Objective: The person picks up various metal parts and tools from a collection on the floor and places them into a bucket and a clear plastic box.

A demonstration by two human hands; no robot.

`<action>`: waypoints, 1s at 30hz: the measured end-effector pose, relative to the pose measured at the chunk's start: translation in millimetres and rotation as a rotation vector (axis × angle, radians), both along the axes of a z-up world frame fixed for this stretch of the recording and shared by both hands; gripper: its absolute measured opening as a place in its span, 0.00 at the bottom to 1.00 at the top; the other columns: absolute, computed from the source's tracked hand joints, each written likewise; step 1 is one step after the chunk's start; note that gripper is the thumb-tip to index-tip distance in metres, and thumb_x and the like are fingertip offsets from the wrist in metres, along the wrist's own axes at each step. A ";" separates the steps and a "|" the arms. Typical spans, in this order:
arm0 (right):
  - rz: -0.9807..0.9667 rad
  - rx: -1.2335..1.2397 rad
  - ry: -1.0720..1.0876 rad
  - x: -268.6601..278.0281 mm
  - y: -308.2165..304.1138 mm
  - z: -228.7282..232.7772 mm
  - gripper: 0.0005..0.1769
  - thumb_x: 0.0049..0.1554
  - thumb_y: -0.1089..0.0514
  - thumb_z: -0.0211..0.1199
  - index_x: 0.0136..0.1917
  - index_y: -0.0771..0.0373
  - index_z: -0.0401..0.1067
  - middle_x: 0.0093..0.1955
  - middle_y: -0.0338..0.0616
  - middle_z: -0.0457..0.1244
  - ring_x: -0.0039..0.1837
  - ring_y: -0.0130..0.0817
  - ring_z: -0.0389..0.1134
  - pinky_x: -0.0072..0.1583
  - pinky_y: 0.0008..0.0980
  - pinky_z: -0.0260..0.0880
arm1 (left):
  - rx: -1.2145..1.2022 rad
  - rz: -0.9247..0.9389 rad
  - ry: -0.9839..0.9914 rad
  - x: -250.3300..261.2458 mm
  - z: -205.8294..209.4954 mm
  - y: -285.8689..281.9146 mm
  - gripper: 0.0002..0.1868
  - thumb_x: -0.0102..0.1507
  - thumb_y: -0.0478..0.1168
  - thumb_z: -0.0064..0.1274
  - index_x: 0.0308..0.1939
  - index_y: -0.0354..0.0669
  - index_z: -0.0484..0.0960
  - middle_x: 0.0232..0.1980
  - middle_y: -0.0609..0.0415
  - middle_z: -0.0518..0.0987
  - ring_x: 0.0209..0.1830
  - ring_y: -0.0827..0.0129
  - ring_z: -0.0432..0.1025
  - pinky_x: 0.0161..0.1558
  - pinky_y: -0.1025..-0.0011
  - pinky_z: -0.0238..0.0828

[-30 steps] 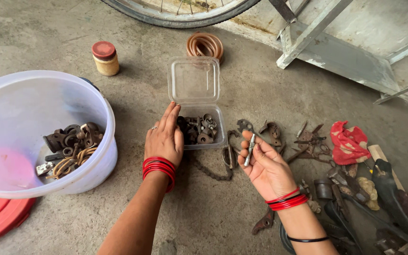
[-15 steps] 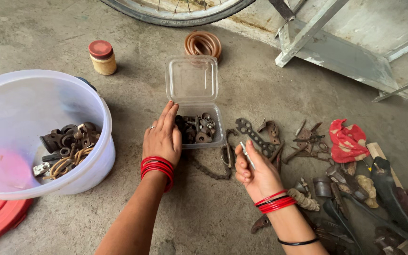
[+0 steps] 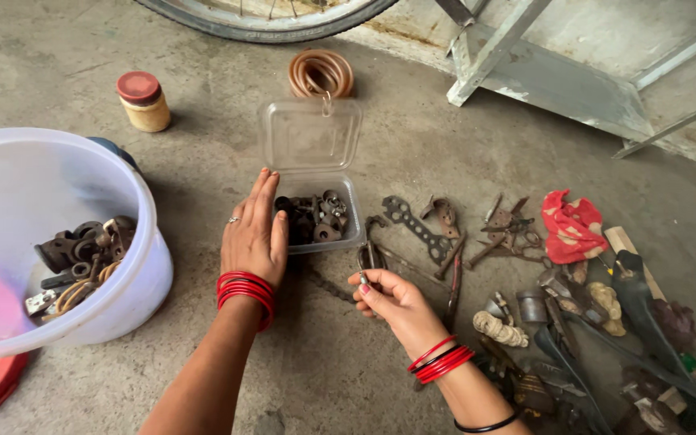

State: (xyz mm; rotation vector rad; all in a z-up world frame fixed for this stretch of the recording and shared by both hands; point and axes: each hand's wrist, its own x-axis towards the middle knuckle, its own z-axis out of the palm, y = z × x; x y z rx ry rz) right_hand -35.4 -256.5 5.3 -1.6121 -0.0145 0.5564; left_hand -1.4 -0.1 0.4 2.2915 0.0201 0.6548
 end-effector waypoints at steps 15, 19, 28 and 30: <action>-0.156 0.118 0.069 -4.6 -9.3 -1.6 0.19 0.62 0.56 0.60 0.64 0.63 0.74 0.49 0.36 0.67 0.50 0.25 0.70 0.55 0.30 0.75 | -0.062 -0.001 -0.002 -2.6 -3.3 -2.4 0.35 0.67 0.44 0.49 0.78 0.46 0.59 0.74 0.42 0.64 0.72 0.44 0.61 0.70 0.53 0.58; -0.220 0.121 0.118 -3.5 -4.8 5.0 0.19 0.62 0.55 0.59 0.64 0.63 0.73 0.50 0.38 0.69 0.50 0.26 0.70 0.53 0.30 0.75 | -0.062 -0.099 -0.058 2.3 -13.1 5.7 0.38 0.65 0.43 0.52 0.78 0.43 0.57 0.77 0.41 0.62 0.75 0.44 0.57 0.74 0.53 0.52; -0.260 0.151 0.121 -2.0 -18.8 4.4 0.17 0.60 0.56 0.62 0.62 0.61 0.73 0.52 0.39 0.70 0.50 0.26 0.71 0.53 0.31 0.74 | -0.031 0.175 0.051 -12.2 -29.9 -55.4 0.38 0.64 0.44 0.54 0.75 0.38 0.59 0.78 0.36 0.60 0.80 0.38 0.48 0.76 0.50 0.45; -0.324 0.212 0.093 -0.3 -17.9 4.8 0.16 0.60 0.57 0.63 0.61 0.61 0.73 0.50 0.38 0.68 0.51 0.27 0.70 0.53 0.33 0.74 | -0.001 0.217 0.105 -28.8 -19.5 -85.5 0.35 0.64 0.46 0.55 0.72 0.39 0.61 0.78 0.37 0.60 0.80 0.34 0.45 0.77 0.49 0.43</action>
